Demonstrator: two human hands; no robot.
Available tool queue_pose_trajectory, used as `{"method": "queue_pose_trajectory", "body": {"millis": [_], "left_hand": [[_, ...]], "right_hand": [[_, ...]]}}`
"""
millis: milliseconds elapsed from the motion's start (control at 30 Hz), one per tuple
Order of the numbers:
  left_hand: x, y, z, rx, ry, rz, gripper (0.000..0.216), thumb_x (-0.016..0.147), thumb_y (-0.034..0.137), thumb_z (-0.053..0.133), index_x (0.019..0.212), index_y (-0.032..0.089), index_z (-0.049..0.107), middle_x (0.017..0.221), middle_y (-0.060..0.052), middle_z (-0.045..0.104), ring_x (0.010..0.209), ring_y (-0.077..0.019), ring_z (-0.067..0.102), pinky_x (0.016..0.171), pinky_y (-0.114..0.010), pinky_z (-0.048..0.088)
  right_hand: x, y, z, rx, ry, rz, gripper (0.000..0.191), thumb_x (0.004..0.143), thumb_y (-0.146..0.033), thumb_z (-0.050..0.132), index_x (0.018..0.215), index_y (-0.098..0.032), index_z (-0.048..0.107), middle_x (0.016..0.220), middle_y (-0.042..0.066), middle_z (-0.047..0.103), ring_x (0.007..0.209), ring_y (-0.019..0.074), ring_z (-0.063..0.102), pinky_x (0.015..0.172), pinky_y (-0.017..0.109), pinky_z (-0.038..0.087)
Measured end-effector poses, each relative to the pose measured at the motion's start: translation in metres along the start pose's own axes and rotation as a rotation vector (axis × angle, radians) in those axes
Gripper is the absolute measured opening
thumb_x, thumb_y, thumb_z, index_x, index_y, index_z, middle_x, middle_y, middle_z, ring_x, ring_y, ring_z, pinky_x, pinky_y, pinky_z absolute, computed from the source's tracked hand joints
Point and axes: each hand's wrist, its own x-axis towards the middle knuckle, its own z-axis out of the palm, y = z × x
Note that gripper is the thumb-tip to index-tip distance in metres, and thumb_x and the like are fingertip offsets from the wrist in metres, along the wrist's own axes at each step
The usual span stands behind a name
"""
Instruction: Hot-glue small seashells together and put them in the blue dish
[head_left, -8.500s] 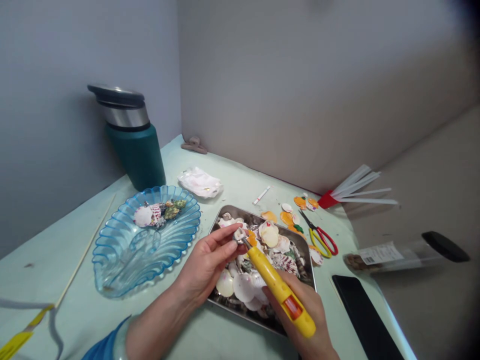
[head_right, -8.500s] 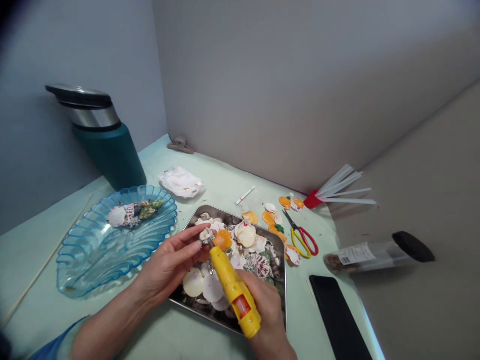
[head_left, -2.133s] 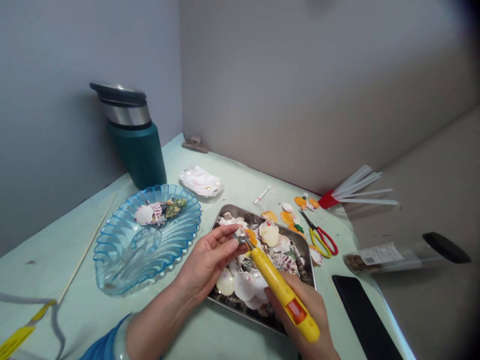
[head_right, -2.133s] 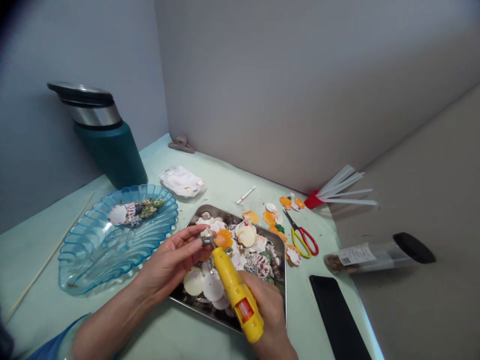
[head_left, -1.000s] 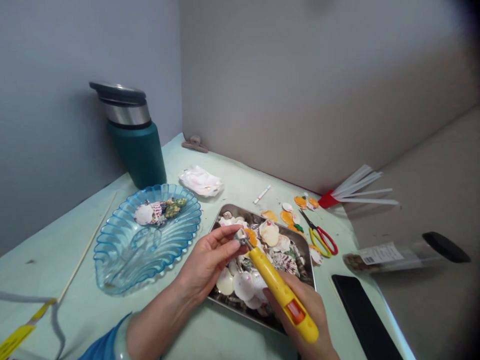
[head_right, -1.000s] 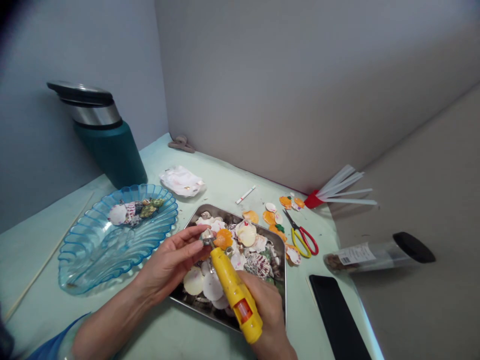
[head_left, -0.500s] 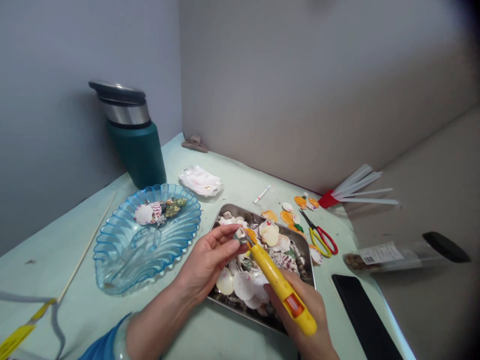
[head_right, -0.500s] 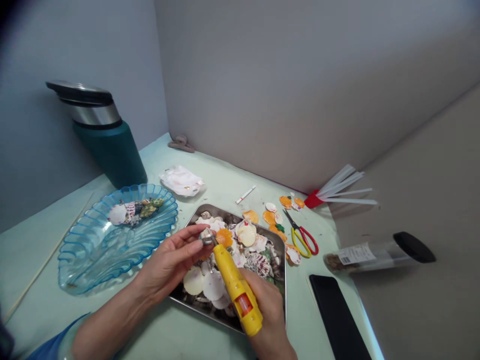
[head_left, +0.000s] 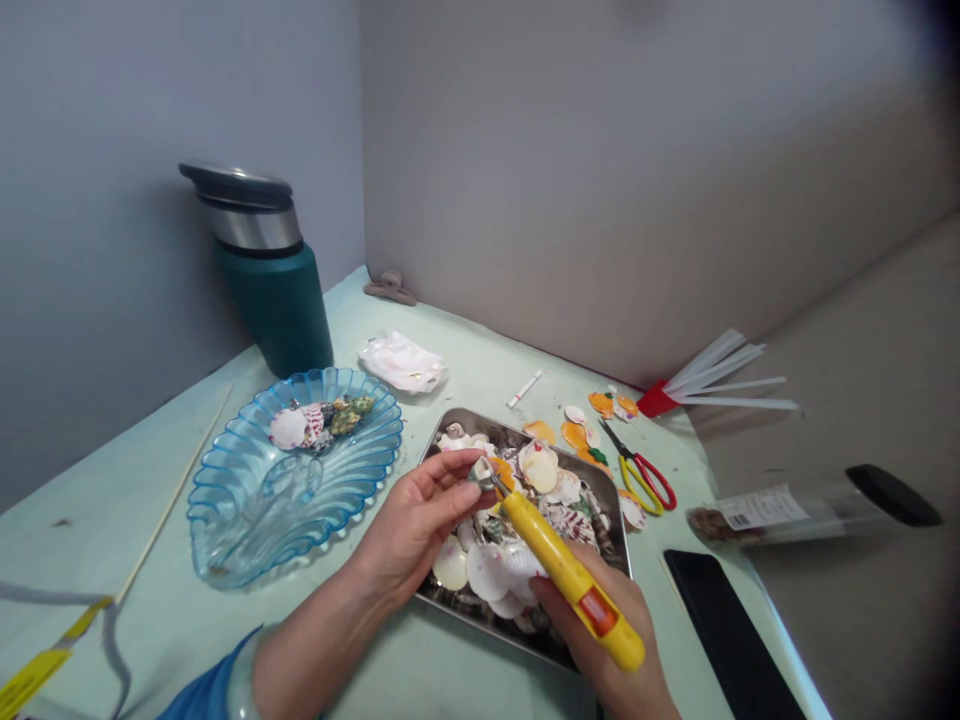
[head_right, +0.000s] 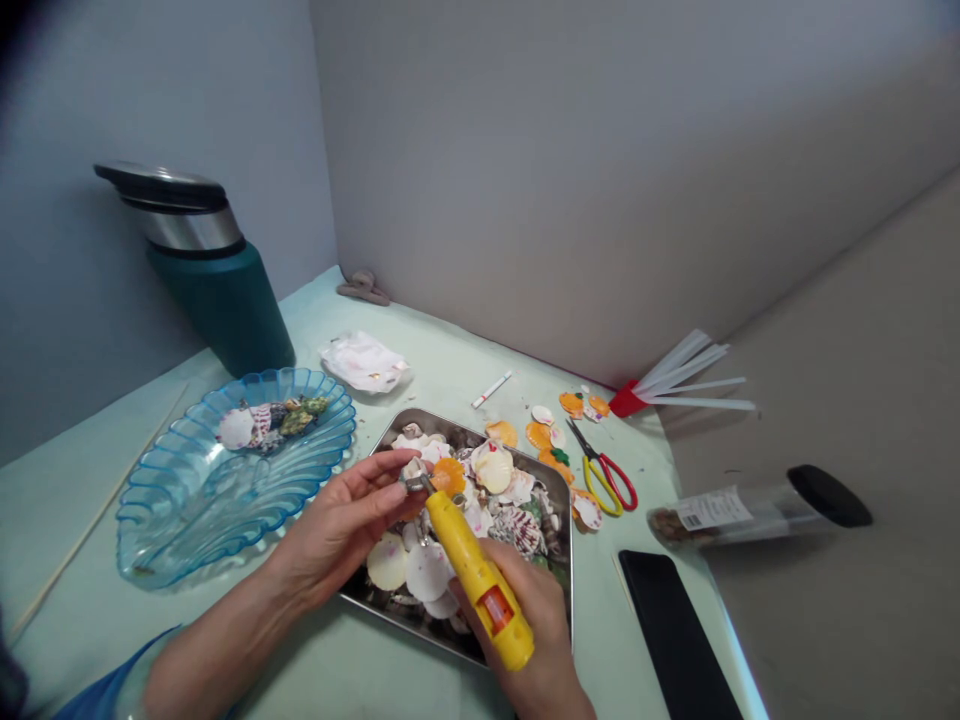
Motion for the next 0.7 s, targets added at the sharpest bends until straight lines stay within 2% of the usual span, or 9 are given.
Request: {"method": "queue_pose_trajectory", "body": {"millis": [100, 700], "left_hand": [[0.0002, -0.0012, -0.0008, 0.007, -0.009, 0.005, 0.031, 0.069, 0.016, 0.079, 0.099, 0.017, 0.072, 0.1, -0.007, 0.072, 0.09, -0.0172, 0.067, 0.086, -0.028, 0.051], [0.0002, -0.0013, -0.0011, -0.003, -0.02, 0.003, 0.03, 0.069, 0.015, 0.079, 0.098, 0.017, 0.072, 0.101, -0.007, 0.072, 0.092, -0.0169, 0.066, 0.086, -0.027, 0.052]], "right_hand": [[0.001, -0.0003, 0.0, 0.011, -0.026, 0.004, 0.009, 0.086, -0.027, 0.064, 0.09, -0.019, 0.066, 0.067, 0.0, 0.068, 0.051, 0.0136, 0.062, 0.051, 0.021, 0.05], [-0.0005, 0.0009, 0.0006, 0.015, -0.03, 0.022, 0.01, 0.086, -0.027, 0.064, 0.091, -0.019, 0.066, 0.068, 0.001, 0.068, 0.053, 0.014, 0.063, 0.053, 0.022, 0.051]]}}
